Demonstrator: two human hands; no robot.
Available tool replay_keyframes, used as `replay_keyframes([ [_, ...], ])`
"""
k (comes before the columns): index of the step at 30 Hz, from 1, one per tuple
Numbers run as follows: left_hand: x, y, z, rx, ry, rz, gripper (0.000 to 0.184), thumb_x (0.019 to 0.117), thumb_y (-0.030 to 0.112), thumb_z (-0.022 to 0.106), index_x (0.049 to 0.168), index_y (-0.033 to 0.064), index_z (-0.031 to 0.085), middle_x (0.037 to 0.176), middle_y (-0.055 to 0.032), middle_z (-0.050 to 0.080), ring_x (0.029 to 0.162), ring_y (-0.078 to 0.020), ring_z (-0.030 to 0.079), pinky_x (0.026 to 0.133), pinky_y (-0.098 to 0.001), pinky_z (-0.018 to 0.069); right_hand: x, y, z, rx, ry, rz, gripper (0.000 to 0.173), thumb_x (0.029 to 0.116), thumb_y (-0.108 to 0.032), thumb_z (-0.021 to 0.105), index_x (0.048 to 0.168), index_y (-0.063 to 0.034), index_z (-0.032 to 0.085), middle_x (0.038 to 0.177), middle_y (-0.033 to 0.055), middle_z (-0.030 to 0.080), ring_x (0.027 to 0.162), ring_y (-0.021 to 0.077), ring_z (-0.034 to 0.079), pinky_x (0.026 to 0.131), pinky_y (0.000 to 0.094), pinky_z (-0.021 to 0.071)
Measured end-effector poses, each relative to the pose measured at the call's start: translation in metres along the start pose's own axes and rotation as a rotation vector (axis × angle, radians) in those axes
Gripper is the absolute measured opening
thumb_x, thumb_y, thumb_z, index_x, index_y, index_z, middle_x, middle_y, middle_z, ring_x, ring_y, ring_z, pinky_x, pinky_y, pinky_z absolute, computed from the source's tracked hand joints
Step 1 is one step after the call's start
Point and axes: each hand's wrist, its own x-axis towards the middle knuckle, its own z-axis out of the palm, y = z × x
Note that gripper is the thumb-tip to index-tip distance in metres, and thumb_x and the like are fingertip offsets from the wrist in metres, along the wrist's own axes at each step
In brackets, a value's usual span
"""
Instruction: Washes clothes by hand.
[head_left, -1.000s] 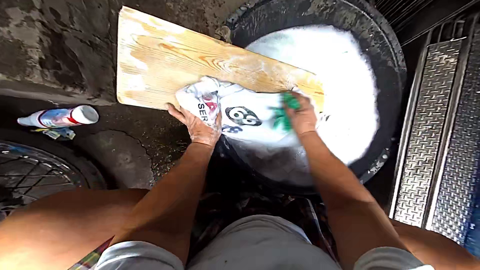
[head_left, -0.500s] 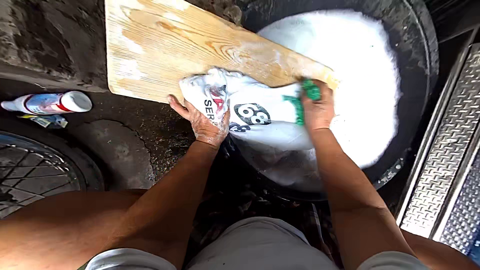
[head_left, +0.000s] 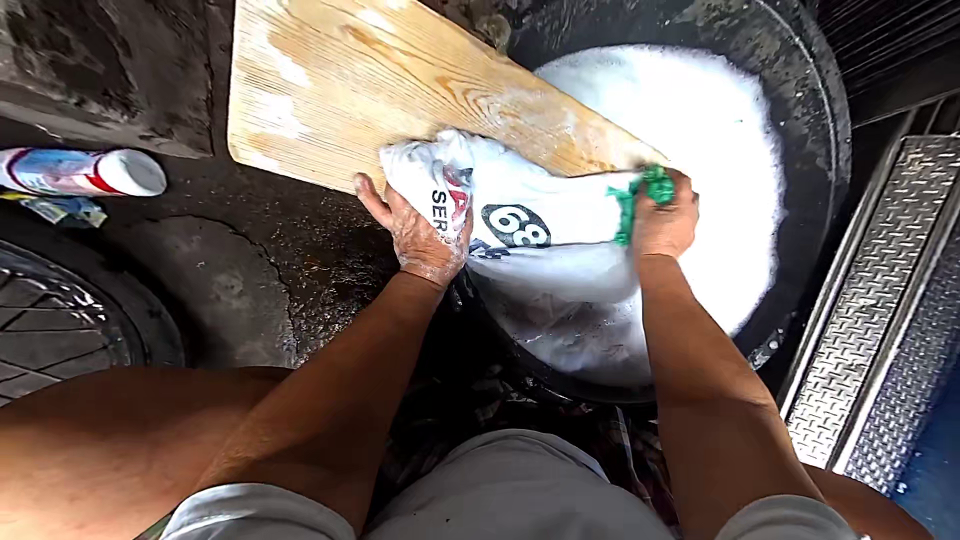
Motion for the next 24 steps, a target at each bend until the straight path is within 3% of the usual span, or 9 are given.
replay_keyframes([
  [2,0.001,-0.001,0.0,0.03,-0.031,-0.002,0.053,0.0952,0.046,0.061,0.137,0.0123,0.062,0.14,-0.0191,0.061,0.139,-0.0461,0.046,0.118,-0.0699,0.0079,0.002,-0.003,0.004,0.104,0.033,0.072,0.046,0.0936,-0.045,0.067,0.134,-0.0243,0.065,0.126,0.017,0.067,0.118,0.037,0.064,0.092,0.0612,0.0516],
  [5,0.002,0.002,-0.001,0.049,-0.056,-0.012,0.054,0.0967,0.047,0.058,0.138,0.0116,0.061,0.141,-0.02,0.06,0.139,-0.047,0.045,0.118,-0.0706,0.0068,-0.069,-0.069,0.027,0.334,-0.019,-0.333,0.047,0.0897,-0.029,0.074,0.132,-0.0109,0.066,0.124,0.0157,0.069,0.117,0.0291,0.066,0.099,0.0495,0.0543],
  [8,0.001,0.002,-0.003,0.069,-0.074,0.003,0.054,0.0988,0.046,0.056,0.139,0.0103,0.06,0.142,-0.0218,0.059,0.139,-0.0483,0.045,0.119,-0.0702,0.0072,-0.126,-0.08,0.048,0.266,0.003,-0.663,0.043,0.0809,-0.031,0.082,0.121,-0.0199,0.075,0.112,0.0162,0.072,0.103,0.0351,0.069,0.082,0.0509,0.0585],
  [10,0.002,0.001,0.0,0.042,-0.033,0.003,0.055,0.0973,0.047,0.058,0.137,0.0088,0.061,0.14,-0.0233,0.06,0.138,-0.0484,0.045,0.12,-0.0684,0.0078,-0.111,-0.025,0.04,0.153,0.065,-0.63,0.039,0.0866,-0.031,0.078,0.123,-0.0183,0.075,0.114,0.0159,0.074,0.105,0.0353,0.071,0.085,0.0525,0.0589],
  [13,-0.001,0.001,-0.002,0.015,-0.018,0.013,0.056,0.0954,0.046,0.061,0.136,0.0078,0.061,0.138,-0.024,0.061,0.137,-0.049,0.046,0.119,-0.0689,0.0089,-0.078,0.045,0.013,0.018,-0.005,-0.092,0.044,0.0957,-0.034,0.066,0.137,-0.0185,0.065,0.13,0.0159,0.068,0.123,0.0374,0.064,0.097,0.0611,0.0514],
  [15,0.003,0.003,-0.003,0.02,-0.047,-0.006,0.057,0.095,0.047,0.061,0.137,0.0083,0.06,0.14,-0.0234,0.06,0.138,-0.0489,0.045,0.119,-0.0691,0.0086,-0.065,0.042,0.011,0.093,0.027,0.089,0.045,0.0924,-0.032,0.068,0.136,-0.02,0.065,0.131,0.0161,0.067,0.124,0.0369,0.062,0.099,0.0623,0.0486],
  [18,0.005,0.004,-0.007,0.035,-0.133,-0.061,0.062,0.0938,0.048,0.061,0.14,0.0064,0.058,0.144,-0.0248,0.056,0.142,-0.0503,0.04,0.121,-0.0673,0.0059,-0.097,-0.026,0.03,0.369,0.032,-0.189,0.045,0.0907,-0.023,0.073,0.132,-0.0068,0.065,0.124,0.0155,0.069,0.117,0.0264,0.067,0.1,0.0479,0.0548],
  [21,0.004,0.004,-0.008,0.032,-0.134,-0.056,0.062,0.0944,0.047,0.061,0.141,0.0067,0.058,0.145,-0.0254,0.055,0.144,-0.0495,0.038,0.121,-0.0668,0.0048,-0.126,-0.085,0.044,0.318,-0.03,-0.556,0.042,0.0842,-0.027,0.08,0.124,-0.0154,0.073,0.114,0.014,0.073,0.109,0.031,0.069,0.09,0.0504,0.0575],
  [24,0.001,0.002,-0.005,0.005,-0.102,-0.037,0.06,0.0947,0.046,0.06,0.14,0.0071,0.058,0.145,-0.0245,0.056,0.144,-0.0481,0.039,0.122,-0.0659,0.0049,-0.098,-0.041,0.031,0.168,-0.052,-0.461,0.042,0.0919,-0.031,0.073,0.131,-0.0175,0.07,0.125,0.0119,0.072,0.117,0.03,0.069,0.096,0.0533,0.0566],
])
